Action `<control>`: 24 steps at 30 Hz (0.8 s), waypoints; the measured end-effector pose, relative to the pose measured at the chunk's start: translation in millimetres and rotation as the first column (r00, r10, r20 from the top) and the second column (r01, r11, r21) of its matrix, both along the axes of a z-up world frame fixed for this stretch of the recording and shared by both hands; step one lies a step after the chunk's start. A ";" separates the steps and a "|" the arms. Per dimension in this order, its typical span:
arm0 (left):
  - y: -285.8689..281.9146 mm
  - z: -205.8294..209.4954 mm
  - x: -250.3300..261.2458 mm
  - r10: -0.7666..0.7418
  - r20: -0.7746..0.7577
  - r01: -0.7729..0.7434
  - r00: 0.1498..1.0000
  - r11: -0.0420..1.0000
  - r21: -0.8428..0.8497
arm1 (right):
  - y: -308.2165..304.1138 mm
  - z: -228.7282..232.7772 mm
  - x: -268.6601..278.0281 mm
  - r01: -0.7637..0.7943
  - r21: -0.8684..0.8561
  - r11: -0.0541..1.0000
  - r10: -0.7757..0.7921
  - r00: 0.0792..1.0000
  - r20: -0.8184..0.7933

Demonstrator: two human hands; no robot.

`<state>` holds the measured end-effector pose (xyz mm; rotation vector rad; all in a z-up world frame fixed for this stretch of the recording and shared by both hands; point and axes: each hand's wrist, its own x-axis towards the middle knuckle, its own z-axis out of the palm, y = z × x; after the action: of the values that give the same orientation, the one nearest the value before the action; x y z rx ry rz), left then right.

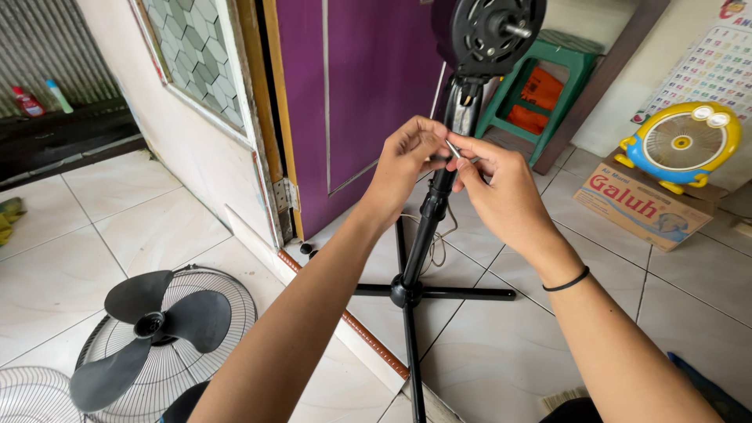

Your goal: The person assembles a standing fan by attaching the motor housing to the stand and securing it with a screwdriver. They then place the fan blade and front cage onto the motor shaft.

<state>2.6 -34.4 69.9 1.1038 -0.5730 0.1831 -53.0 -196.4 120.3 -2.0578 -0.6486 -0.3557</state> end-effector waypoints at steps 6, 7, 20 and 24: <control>-32.3 18.6 4.7 0.055 -0.146 -0.082 0.988 0.979 -0.187 | -8.3 15.4 -3.4 0.020 0.039 0.999 -0.021 0.999 0.029; -36.7 20.2 4.7 0.063 -0.153 -0.089 0.986 0.980 -0.176 | -10.2 17.2 -3.4 0.022 0.034 0.999 -0.023 0.999 0.030; -40.6 16.2 11.3 -0.176 -0.260 0.082 0.950 0.938 -0.336 | -39.9 44.3 -8.3 -0.142 0.144 0.979 0.167 0.971 -0.172; -45.2 12.7 14.3 -0.161 -0.268 0.058 0.950 0.934 -0.352 | -35.6 53.4 -19.3 -0.055 0.105 0.993 0.069 0.989 -0.133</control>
<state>16.9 -79.6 82.6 0.7398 -0.3187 0.0154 -72.3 -232.0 173.8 -1.9416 -0.5974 -0.2053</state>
